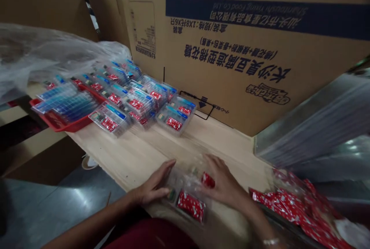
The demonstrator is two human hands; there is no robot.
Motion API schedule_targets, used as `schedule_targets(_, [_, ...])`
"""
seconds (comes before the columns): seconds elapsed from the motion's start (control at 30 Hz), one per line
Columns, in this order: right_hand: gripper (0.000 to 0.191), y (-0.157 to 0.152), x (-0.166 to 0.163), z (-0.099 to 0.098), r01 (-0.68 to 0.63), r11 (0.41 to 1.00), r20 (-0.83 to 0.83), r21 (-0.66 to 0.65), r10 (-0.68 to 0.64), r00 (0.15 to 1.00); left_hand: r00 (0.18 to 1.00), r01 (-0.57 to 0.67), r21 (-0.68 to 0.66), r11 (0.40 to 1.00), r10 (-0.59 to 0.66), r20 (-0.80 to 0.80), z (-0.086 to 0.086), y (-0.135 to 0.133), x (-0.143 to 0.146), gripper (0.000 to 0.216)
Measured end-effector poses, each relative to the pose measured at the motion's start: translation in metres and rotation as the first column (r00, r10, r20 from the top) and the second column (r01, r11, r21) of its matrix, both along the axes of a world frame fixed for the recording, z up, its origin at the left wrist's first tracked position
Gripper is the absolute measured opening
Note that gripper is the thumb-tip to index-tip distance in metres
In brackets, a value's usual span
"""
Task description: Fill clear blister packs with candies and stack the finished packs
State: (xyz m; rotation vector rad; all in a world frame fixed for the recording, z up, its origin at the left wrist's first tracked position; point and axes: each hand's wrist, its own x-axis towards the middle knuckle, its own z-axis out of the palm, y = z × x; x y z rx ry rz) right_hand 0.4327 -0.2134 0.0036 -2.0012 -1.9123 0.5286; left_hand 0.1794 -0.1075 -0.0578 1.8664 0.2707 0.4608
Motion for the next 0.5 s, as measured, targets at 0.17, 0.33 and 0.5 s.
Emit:
schedule_targets(0.17, [0.096,-0.020,-0.077,0.005,0.017,0.997,0.044,-0.076,-0.013,0.999,0.994,-0.103,-0.128,0.986,0.097,-0.048,0.007,-0.011,0.000,0.068])
schedule_targets(0.33, [0.105,-0.024,-0.078,-0.012,-0.002,0.996,-0.041,-0.090,-0.001,0.999,0.971,-0.199,-0.213,0.957,0.162,-0.178,0.010,-0.025,0.003,0.078])
schedule_targets(0.5, [0.072,-0.056,-0.039,-0.059,0.261,0.965,-0.279,0.024,-0.244,0.929,0.920,-0.340,-0.113,0.934,0.305,-0.247,0.003,-0.033,-0.003,0.076])
